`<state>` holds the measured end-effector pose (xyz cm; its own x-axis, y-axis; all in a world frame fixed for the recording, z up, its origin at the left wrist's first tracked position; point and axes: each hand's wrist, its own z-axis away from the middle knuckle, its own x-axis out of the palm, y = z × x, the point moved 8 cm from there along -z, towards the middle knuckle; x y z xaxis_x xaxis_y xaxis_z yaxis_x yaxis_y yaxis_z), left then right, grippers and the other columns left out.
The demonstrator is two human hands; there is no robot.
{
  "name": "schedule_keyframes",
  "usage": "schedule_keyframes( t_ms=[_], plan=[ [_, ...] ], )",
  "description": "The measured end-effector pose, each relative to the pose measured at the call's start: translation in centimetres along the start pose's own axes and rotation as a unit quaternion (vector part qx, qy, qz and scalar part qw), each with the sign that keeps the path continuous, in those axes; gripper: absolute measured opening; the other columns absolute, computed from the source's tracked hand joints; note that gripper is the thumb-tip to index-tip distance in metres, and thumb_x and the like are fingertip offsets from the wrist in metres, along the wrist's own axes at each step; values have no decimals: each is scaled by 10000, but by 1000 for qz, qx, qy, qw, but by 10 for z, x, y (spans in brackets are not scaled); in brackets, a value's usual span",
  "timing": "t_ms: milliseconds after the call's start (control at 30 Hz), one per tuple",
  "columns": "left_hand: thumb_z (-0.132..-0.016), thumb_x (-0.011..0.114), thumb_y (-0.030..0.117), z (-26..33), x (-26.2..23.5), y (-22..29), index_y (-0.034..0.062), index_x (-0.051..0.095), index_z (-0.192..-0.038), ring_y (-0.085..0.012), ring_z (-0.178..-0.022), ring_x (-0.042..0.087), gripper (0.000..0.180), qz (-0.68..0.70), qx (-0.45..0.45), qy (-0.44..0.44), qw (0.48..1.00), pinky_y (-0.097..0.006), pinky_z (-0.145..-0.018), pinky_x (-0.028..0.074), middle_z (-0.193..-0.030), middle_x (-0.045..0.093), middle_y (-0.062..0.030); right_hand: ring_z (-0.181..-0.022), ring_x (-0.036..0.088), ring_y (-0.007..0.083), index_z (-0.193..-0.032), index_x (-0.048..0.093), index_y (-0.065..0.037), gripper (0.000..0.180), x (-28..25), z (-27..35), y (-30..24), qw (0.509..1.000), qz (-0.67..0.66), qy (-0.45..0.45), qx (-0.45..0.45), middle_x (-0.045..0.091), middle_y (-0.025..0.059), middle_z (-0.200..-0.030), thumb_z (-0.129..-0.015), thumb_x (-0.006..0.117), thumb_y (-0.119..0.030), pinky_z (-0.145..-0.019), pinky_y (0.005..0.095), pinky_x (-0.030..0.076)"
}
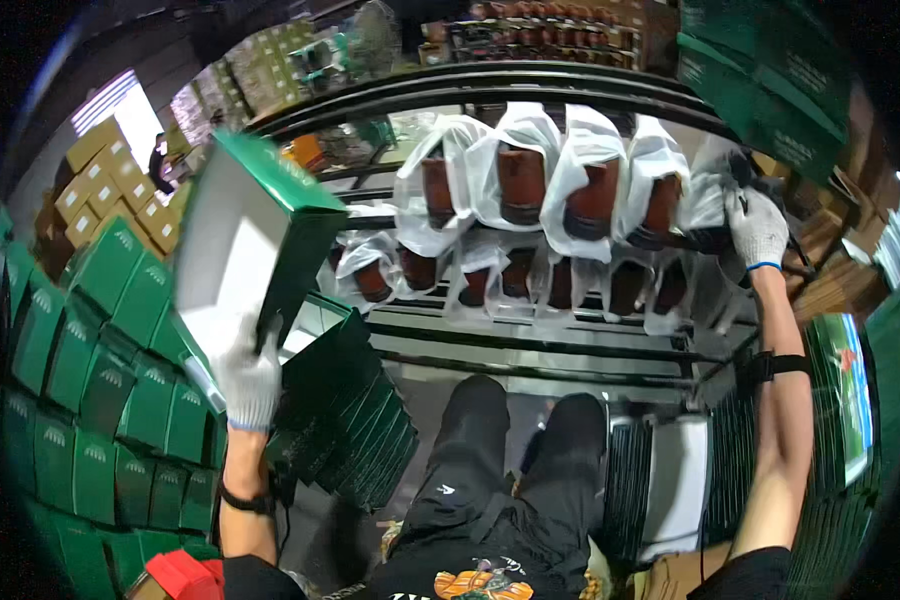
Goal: The person is putting shoes into protective bags and then placing them into boxes in a shoe factory finishing area.
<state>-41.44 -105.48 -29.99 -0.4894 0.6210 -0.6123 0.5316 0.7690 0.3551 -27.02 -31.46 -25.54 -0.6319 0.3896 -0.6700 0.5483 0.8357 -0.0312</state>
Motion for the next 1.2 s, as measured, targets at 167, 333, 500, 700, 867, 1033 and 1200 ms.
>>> schedule_keyframes(
  t_ms=[167, 333, 500, 700, 867, 1033, 1200],
  plan=[
    [-766, 712, 27, 103, 60, 117, 106, 801, -1008, -360, -1233, 683, 269, 199, 301, -243, 900, -578, -1100, 506, -1176, 767, -92, -984, 761, 244, -1231, 784, 38, 458, -130, 116, -57, 947, -265, 175, 42, 822, 159, -1090, -1070, 712, -385, -893, 348, 560],
    [-924, 658, 63, 220, 160, 111, 66, 820, -1042, -322, -1441, 602, 200, 360, 181, -425, 811, -540, -1317, 341, -1341, 763, -115, -760, 643, 240, -985, 753, 48, 391, -205, 246, -118, 948, -308, 76, -1, 665, 102, -831, -1037, 751, -340, -733, 377, 523],
    [-1111, 664, 228, 189, 234, 120, 5, 727, -1317, -178, -1073, 704, 310, 640, -446, -349, 519, -343, -994, 570, -1224, 760, -78, -588, 581, 254, -1043, 762, -59, 769, -218, 276, -238, 840, -363, -176, -363, 579, 37, -739, -635, 972, -677, -534, 411, 399],
    [-876, 783, 384, 159, 235, 149, 1, 759, -1186, -434, -1264, 675, 493, 90, 9, -455, 886, -505, -999, 580, -1344, 687, -263, -646, 712, 292, -908, 830, -60, 239, -191, 172, -273, 775, -378, -419, -282, 717, 136, -744, -808, 908, -263, -611, 393, 559],
    [-920, 736, 463, 198, 285, 143, 2, 730, -1281, -416, -1423, 538, 585, 205, -62, -358, 909, -541, -1162, 475, -1510, 565, -229, -755, 739, 386, -941, 828, -28, 312, -98, 222, -371, 587, -343, -633, -370, 772, 224, -863, -872, 840, -332, -720, 460, 591],
    [-1132, 513, 242, 198, 248, 128, 19, 488, -1566, -384, -1373, 620, 488, 453, -153, -307, 823, -478, -1130, 546, -1553, 599, -215, -873, 759, 342, -1165, 814, -54, 371, -71, 253, -313, 771, -534, -194, -287, 791, 156, -986, -859, 839, -265, -850, 443, 591],
    [-964, 690, 214, 139, 198, 235, -47, 604, -1452, -493, -1297, 648, 561, 325, 231, -355, 845, -510, -1134, 514, -1442, 642, -322, -1232, 677, 396, -1378, 662, 38, 436, 14, 471, -36, 908, -109, -64, 399, 732, 233, -1282, -1070, 670, -270, -1082, 479, 536]
  ],
)
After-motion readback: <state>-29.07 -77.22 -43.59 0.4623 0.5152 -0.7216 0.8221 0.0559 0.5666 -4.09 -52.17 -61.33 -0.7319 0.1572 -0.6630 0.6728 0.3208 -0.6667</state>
